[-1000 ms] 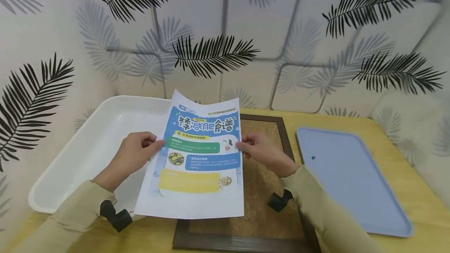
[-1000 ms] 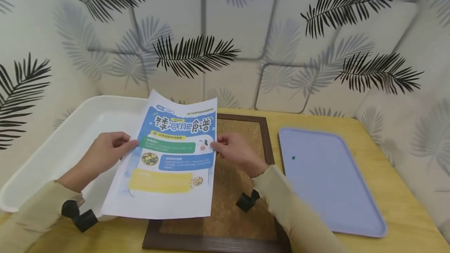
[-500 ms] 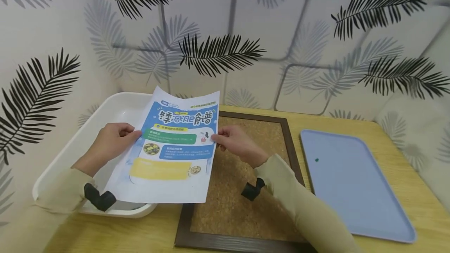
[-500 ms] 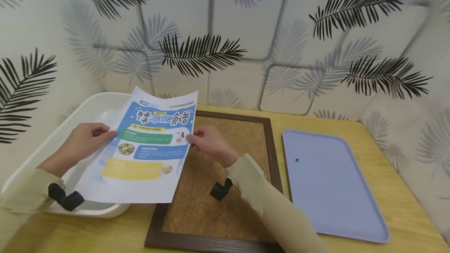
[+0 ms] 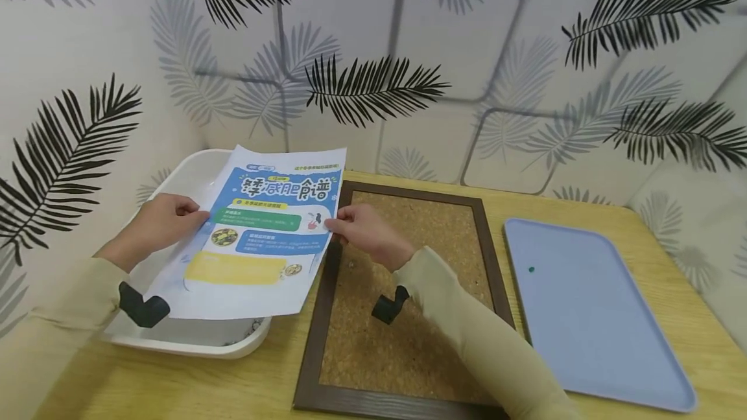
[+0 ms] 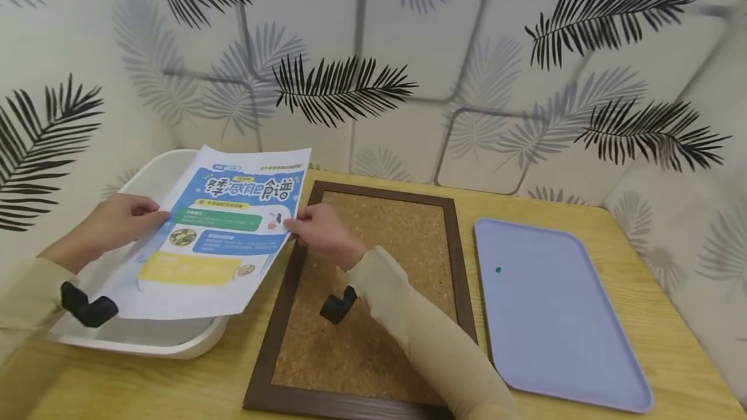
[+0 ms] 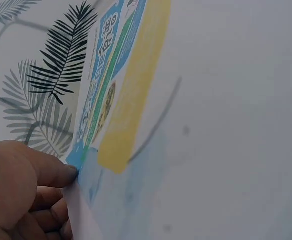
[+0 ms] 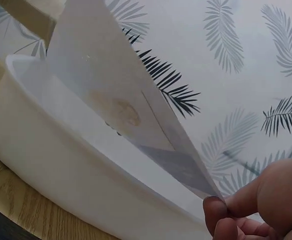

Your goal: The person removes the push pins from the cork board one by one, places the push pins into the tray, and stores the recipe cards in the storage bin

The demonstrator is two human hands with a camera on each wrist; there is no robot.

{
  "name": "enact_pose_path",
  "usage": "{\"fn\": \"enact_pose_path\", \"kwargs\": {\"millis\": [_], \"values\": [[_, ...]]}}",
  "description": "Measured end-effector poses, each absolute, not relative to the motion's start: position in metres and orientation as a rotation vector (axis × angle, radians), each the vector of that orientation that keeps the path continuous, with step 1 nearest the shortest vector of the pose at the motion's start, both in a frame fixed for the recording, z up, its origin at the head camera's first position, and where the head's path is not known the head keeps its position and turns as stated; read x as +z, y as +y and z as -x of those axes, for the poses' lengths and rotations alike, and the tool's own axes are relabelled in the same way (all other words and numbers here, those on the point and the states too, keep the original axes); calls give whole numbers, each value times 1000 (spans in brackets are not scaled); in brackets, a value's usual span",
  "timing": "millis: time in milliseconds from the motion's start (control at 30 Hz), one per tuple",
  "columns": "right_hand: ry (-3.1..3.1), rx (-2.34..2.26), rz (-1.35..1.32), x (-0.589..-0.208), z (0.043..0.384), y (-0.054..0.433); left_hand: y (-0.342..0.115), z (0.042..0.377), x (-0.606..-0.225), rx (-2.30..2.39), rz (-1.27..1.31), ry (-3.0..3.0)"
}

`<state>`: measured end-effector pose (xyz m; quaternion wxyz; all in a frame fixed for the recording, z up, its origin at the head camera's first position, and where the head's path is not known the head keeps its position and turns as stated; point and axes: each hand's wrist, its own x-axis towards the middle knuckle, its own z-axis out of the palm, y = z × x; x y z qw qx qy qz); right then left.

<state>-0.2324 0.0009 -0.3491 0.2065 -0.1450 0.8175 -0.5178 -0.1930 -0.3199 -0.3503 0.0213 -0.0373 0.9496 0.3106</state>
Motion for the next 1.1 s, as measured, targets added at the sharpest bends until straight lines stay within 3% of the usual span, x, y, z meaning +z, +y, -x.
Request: {"fn": "enact_pose_path", "kwargs": {"millis": [733, 1100], "values": [[2316, -1402, 432, -348, 230, -66, -364, 191, -341, 830, 320, 2933], [2378, -1368, 425, -351, 228, -77, -372, 189, -340, 790, 366, 2937]]}}
